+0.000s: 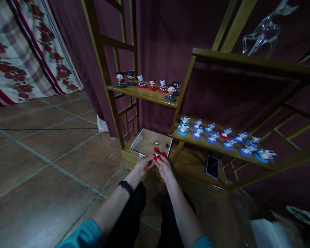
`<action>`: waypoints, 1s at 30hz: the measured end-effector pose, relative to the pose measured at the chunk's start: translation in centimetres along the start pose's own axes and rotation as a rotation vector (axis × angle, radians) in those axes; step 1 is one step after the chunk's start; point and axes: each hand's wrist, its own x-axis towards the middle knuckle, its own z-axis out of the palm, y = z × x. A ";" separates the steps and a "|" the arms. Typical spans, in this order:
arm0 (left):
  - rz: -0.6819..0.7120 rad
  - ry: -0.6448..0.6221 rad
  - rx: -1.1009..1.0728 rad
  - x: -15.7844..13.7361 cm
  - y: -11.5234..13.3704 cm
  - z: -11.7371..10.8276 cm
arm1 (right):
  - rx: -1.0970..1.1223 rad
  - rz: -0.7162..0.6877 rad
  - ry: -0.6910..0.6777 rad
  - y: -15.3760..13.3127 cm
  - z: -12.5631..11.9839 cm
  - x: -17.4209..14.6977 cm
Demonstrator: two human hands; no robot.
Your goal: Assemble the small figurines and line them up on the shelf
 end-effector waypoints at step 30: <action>-0.060 0.049 0.087 -2.2 -2.9 -1.1 | -0.405 0.008 0.138 0.1 -0.5 -3.4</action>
